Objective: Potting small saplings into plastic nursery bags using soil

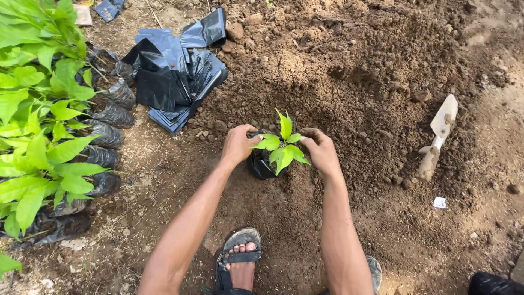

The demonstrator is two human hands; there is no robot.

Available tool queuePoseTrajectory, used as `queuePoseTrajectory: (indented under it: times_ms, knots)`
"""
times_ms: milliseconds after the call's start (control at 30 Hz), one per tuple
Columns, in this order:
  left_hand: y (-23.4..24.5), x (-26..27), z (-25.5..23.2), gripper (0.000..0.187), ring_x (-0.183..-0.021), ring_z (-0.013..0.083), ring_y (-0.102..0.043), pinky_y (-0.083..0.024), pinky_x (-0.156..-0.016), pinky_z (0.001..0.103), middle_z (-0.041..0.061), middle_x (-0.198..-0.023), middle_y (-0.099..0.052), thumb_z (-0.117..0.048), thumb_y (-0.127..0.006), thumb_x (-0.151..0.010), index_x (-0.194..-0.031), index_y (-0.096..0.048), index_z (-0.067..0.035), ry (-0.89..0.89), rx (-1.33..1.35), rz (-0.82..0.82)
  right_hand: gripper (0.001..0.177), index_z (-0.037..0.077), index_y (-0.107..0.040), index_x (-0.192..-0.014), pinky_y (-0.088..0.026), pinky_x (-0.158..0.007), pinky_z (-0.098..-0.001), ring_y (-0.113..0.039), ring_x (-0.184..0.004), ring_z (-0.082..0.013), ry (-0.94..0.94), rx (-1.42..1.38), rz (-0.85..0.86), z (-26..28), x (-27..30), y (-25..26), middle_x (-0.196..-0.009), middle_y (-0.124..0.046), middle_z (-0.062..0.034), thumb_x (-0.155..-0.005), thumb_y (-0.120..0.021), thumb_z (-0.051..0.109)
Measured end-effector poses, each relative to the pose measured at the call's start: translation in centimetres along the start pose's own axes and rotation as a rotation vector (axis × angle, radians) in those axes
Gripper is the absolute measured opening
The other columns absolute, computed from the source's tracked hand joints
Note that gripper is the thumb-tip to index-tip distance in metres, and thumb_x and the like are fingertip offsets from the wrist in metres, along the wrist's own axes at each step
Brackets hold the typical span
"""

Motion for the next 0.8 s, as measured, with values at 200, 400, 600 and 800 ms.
queuePoseTrajectory:
  times_ms: [200,400,600,800]
  knots:
    - [0.1,0.3,-2.0,0.024,-0.102,0.0442,-0.065,-0.055,-0.084,0.057,0.017,-0.096,-0.067,-0.035,-0.067,-0.094,-0.1,-0.075,-0.013,-0.211,-0.116,-0.07,0.05,-0.008,-0.057,-0.136,-0.033,-0.115,-0.0641,-0.048,-0.134,-0.0559,0.087,0.46,0.398,-0.2,0.1,-3.0,-0.135,-0.057,-0.0388,-0.092,-0.066,0.014]
    - [1.0,1.0,-2.9,0.022,-0.099,0.0397,-0.068,-0.056,-0.084,0.051,0.014,-0.092,-0.072,-0.034,-0.067,-0.096,-0.101,-0.076,-0.015,-0.197,-0.029,-0.088,0.026,0.012,-0.076,-0.11,-0.055,-0.09,-0.0505,-0.072,-0.101,-0.0385,-0.037,0.665,0.148,0.2,2.3,-0.3,-0.101,-0.075,-0.0166,-0.089,-0.062,0.021]
    - [0.3,0.8,-4.3,0.025,-0.107,0.0392,-0.069,-0.056,-0.09,0.053,0.012,-0.099,-0.074,-0.019,-0.065,-0.092,-0.116,-0.074,-0.02,-0.191,-0.221,0.09,0.03,0.005,-0.075,-0.117,-0.056,-0.089,-0.0467,-0.068,-0.1,-0.0288,-0.173,0.171,-0.147,-3.9,6.1,3.0,-0.106,-0.073,-0.0214,-0.092,-0.061,0.015]
    - [1.0,1.7,-4.7,0.027,-0.106,0.0397,-0.067,-0.055,-0.094,0.055,0.011,-0.096,-0.065,-0.016,-0.062,-0.092,-0.116,-0.072,-0.021,-0.183,-0.33,0.09,0.06,-0.016,-0.03,-0.151,-0.032,-0.121,-0.0575,-0.039,-0.145,-0.0484,-0.516,-0.635,-0.14,-13.2,3.5,-0.5,-0.152,-0.038,-0.0411,-0.098,-0.049,0.003]
Point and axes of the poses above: each hand's wrist, its own x-axis away from the middle knuckle, its own y-axis out of the back of the hand, z = x × y, the point moved 8 cm from there along -x, towards the middle knuckle
